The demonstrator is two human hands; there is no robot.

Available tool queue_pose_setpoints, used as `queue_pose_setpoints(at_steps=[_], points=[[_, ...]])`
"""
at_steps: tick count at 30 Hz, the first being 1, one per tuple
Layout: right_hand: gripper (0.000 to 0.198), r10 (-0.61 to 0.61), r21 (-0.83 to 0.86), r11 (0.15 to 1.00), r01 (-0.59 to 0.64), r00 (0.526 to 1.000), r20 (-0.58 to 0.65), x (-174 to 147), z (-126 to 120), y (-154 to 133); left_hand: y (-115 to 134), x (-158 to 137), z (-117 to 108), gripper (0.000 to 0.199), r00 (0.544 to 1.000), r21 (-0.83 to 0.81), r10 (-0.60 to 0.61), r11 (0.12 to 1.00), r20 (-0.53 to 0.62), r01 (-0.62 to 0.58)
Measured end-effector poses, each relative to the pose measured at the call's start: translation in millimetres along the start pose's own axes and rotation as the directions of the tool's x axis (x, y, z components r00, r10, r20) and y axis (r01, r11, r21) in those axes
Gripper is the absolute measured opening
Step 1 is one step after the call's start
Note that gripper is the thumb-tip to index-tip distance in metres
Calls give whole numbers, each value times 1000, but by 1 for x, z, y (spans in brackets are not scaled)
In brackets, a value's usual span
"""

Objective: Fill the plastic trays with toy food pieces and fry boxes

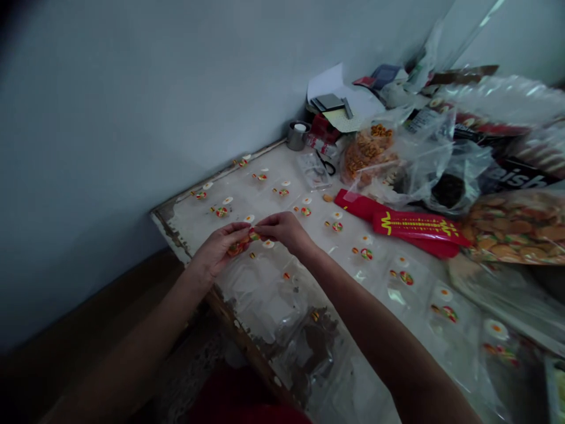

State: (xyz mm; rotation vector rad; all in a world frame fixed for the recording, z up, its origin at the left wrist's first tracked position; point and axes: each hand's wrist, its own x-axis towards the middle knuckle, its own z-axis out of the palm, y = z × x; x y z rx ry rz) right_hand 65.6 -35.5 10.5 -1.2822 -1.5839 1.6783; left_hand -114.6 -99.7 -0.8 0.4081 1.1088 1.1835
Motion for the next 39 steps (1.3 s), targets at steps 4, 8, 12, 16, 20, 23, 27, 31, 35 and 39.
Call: queue_pose_setpoints(at_steps=[4,8,12,16,20,23,27,31,35,39], points=[[14,133,-24,991,-134,991,-34,-18,-6,23,4,-2,-11,31,999,-74,-41,996,5,41],[5,40,-429,900,-72,996,-84,-33,11,38,5,-7,-27,52,999,-79,13,997,38,-10],[2,-179,-779,627,-2,973,-147,-38,19,36,0,-9,-28,49,999,-81,37,996,-14,-38],[23,-147,-502,863,49,977,-156,-36,9,24,-8,-9,-13,40,999,-31,-26,999,-28,25],[28,-52,-152,988,40,996,-72,-42,-6,13,-21,-10,16,38,993,104,-77,992,86,68],[20,-43,-155,988,16,984,-171,-62,-16,15,-29,-12,34,28,984,121,-132,986,122,117],[11,-82,-250,968,-7,936,-343,-101,-19,30,-31,-13,46,19,953,56,-268,963,140,263],[9,-398,-680,723,125,879,-261,-132,-18,49,-26,-9,46,20,931,-46,-334,938,145,344],[22,-353,-874,444,195,935,29,-146,-19,66,-24,-4,47,37,905,6,-320,943,282,332],[26,-286,-732,672,111,951,-118,-153,-22,67,-32,-5,54,44,893,40,-234,971,385,237]])
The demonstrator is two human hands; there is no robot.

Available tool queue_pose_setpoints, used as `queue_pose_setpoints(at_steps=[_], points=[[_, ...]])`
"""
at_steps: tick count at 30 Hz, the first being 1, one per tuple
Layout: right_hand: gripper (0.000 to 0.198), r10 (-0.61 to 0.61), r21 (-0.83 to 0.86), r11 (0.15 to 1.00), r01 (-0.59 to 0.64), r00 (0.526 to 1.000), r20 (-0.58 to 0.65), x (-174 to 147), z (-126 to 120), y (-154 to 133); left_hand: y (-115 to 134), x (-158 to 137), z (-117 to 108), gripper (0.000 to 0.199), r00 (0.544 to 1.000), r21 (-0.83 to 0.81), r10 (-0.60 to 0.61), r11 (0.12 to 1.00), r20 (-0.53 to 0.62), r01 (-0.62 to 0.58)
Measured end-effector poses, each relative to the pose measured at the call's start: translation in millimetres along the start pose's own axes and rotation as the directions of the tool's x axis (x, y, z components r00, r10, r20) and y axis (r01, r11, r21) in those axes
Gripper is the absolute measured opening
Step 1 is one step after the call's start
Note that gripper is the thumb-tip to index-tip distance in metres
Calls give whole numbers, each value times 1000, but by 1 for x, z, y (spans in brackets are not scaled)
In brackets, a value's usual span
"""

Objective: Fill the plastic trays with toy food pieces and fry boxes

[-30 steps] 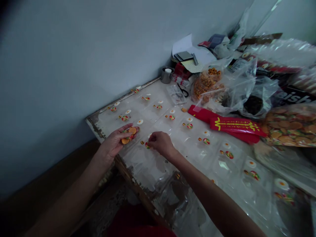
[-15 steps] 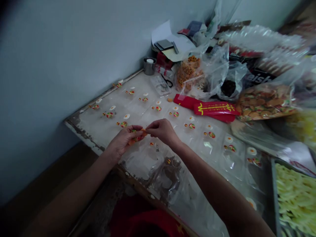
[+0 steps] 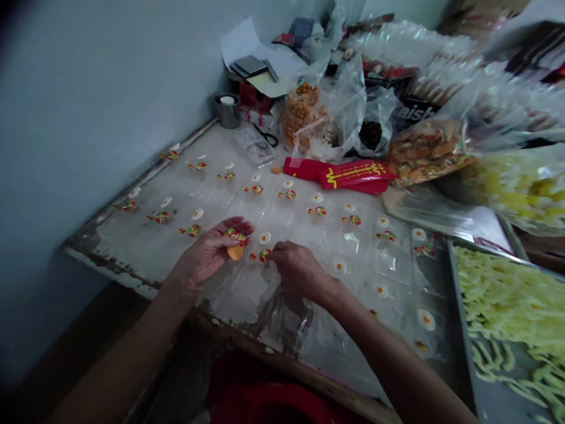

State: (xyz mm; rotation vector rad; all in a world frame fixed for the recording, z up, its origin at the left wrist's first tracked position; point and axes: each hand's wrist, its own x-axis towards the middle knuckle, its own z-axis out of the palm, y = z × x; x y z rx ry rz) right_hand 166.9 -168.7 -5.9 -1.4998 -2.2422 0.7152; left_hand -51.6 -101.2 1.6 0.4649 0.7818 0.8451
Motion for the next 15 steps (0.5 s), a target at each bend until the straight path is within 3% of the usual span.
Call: queue_pose_setpoints(at_steps=[2,4,7,9,10,12,15], points=[[21,232,306,932,-195,969,-90,0,1,-7,-9,0,8,45,998,-4,55,998,20,-55],[30,459,642,702,-308,885,-78,-1,8,-20,-24,-4,18,44,995,-33,96,995,32,-94],[42,592,915,311,-257,806,25,-10,23,-37,-53,-16,36,39,988,-81,154,985,18,-152],[42,634,961,174,-217,771,59,-27,30,-39,-71,-24,46,35,984,-93,176,980,-4,-176],[40,655,964,157,-216,753,62,-38,30,-36,-77,-27,50,33,984,-95,180,979,-19,-181],[37,712,937,249,-244,702,-6,-66,23,-23,-83,-29,54,31,983,-88,178,979,-51,-182],[23,744,743,582,-330,586,-323,-103,5,4,-82,-24,59,33,974,-43,204,977,-101,-209]])
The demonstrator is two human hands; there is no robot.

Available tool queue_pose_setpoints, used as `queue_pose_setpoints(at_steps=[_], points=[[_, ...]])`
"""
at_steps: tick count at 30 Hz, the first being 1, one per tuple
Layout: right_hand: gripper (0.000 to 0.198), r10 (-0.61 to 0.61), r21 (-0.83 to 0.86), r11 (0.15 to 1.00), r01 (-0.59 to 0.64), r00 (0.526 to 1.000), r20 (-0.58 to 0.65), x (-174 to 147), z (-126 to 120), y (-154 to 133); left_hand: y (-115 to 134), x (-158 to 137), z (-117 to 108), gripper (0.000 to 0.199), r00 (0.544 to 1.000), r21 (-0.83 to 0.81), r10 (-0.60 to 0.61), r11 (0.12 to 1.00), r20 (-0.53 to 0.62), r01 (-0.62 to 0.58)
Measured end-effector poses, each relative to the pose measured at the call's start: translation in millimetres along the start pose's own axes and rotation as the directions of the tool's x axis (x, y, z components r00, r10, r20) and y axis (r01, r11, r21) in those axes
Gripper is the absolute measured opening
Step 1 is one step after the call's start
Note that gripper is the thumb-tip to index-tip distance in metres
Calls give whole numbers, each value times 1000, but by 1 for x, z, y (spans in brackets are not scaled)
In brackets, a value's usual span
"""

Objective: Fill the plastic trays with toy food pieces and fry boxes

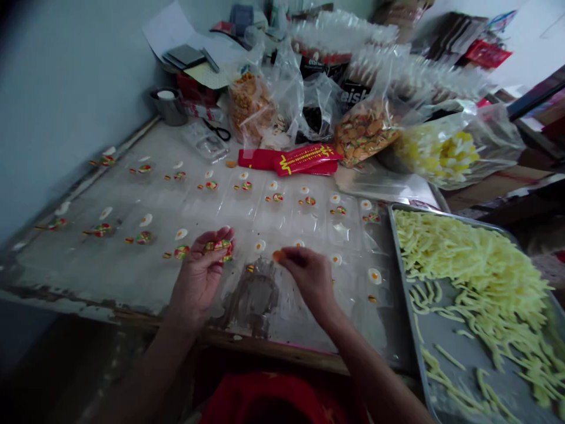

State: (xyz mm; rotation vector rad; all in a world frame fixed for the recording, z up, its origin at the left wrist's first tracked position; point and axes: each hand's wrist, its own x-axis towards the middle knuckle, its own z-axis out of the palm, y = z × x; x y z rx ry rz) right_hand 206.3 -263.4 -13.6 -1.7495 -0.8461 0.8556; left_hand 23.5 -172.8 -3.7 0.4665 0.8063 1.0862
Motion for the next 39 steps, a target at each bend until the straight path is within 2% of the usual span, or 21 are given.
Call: queue_pose_setpoints(at_steps=[1,2,3,5,7,9,11,13,15,17,18,20,22,23,24,27,31,33,36,39], points=[[15,-125,-127,985,118,991,-48,3,-11,4,1,3,2,38,1000,16,1,1000,-5,-1],[9,-262,-249,937,246,965,-31,6,-18,8,1,5,5,42,1000,29,-9,1000,-4,9],[9,-392,-354,853,383,919,49,8,-22,12,1,6,7,46,1000,40,-26,999,2,26],[19,-556,-485,611,626,775,301,10,-21,17,-2,6,13,46,998,60,-58,997,13,57],[23,-583,-543,370,754,644,496,7,-14,20,-6,3,15,42,997,73,-74,995,6,73],[21,-552,-566,203,799,571,608,4,-8,18,-10,0,14,39,997,80,-80,993,-18,82],[17,-493,-545,103,832,519,699,1,-6,14,-12,-2,9,38,996,84,-85,993,-42,88],[12,-423,-508,69,858,487,764,0,-6,9,-13,-3,4,36,997,93,-65,993,-53,69],[10,-394,-507,133,851,515,761,1,-8,6,-12,-3,2,35,998,124,-50,991,-43,55],[13,-416,-499,304,812,584,697,3,-8,3,-12,-5,3,35,998,174,-64,982,-22,67],[15,-436,-486,419,767,640,633,4,-8,1,-12,-7,5,38,997,198,-79,977,-12,79],[16,-434,-429,668,608,786,440,5,-7,-5,-13,-11,9,45,991,226,-130,966,8,125],[18,-326,-299,865,403,904,275,6,-7,-12,-18,-15,16,52,980,244,-196,952,30,183],[22,-250,-218,927,306,935,252,6,-9,-16,-21,-17,20,54,974,257,-224,944,43,206],[25,-184,-140,964,227,946,265,8,-11,-19,-26,-18,24,55,968,273,-246,936,53,222],[25,-72,-28,996,85,942,329,15,-31,-21,-43,-21,41,53,956,297,-281,923,83,246],[25,26,-64,998,-12,973,228,20,-82,-10,-60,-20,61,42,907,258,-395,901,149,350],[26,87,-89,994,-71,976,199,17,-101,-1,-62,-18,65,36,896,218,-421,896,141,387],[28,138,-113,987,-117,968,207,12,-105,15,-59,-13,65,34,893,156,-442,892,91,425],[21,63,-177,983,-38,989,135,16,-87,26,-57,-10,64,33,887,131,-448,892,116,433]])
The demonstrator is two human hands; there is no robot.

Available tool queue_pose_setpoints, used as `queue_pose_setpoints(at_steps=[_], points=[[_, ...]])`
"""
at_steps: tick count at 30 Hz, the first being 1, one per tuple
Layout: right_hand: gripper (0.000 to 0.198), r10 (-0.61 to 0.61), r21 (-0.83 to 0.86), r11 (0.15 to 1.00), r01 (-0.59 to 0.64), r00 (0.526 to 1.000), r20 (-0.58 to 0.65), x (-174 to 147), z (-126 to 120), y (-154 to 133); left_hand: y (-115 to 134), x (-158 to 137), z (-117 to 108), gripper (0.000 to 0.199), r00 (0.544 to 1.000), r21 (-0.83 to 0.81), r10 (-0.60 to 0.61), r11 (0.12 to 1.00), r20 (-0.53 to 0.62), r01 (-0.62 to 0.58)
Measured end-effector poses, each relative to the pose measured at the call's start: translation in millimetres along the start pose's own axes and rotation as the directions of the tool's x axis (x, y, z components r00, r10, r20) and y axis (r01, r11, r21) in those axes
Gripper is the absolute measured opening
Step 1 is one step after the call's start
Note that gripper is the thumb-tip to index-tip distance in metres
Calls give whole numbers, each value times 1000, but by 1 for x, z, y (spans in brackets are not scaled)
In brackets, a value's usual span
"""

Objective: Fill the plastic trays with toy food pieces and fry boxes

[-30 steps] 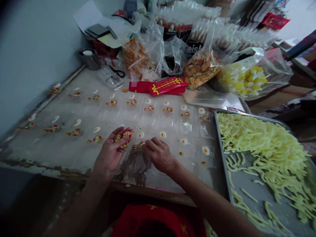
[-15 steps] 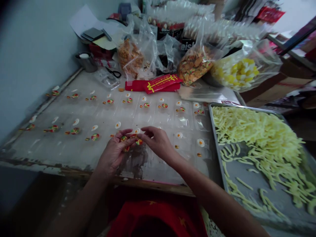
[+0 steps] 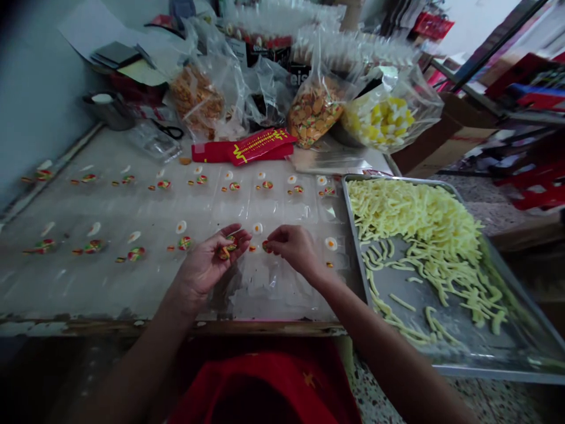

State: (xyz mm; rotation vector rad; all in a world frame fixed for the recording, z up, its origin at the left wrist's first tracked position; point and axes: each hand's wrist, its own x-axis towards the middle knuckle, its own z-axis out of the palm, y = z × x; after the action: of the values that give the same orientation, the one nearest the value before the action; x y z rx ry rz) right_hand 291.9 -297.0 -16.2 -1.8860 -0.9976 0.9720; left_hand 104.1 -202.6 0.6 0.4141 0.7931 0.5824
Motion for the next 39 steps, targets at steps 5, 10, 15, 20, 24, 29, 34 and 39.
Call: queue_pose_setpoints(at_steps=[5,10,15,20,24,29,34,39], points=[[11,-109,-483,875,32,985,-131,16,18,-4,-4,7,3,22,995,-2,97,995,11,-97],[16,-195,-349,928,131,969,-153,-1,12,-18,-13,20,11,12,994,-68,108,992,-20,-109],[6,-331,-145,940,307,925,-188,-36,35,-18,-33,19,28,21,1000,-117,9,993,19,-7],[9,-124,295,934,200,958,-259,-51,29,5,-57,11,47,25,1000,-148,-21,989,23,24],[19,-27,383,917,111,975,-220,-53,-24,18,-61,14,61,20,999,-119,-2,993,40,7],[10,35,-109,992,-68,960,-279,-34,-59,34,-52,22,68,24,998,-33,-26,999,64,28],[5,-90,-552,830,-83,956,-279,-23,-55,33,-53,23,68,35,987,24,-85,996,139,82],[21,-378,-453,857,245,897,-230,-34,-64,6,-57,25,83,38,974,144,-162,980,161,139]])
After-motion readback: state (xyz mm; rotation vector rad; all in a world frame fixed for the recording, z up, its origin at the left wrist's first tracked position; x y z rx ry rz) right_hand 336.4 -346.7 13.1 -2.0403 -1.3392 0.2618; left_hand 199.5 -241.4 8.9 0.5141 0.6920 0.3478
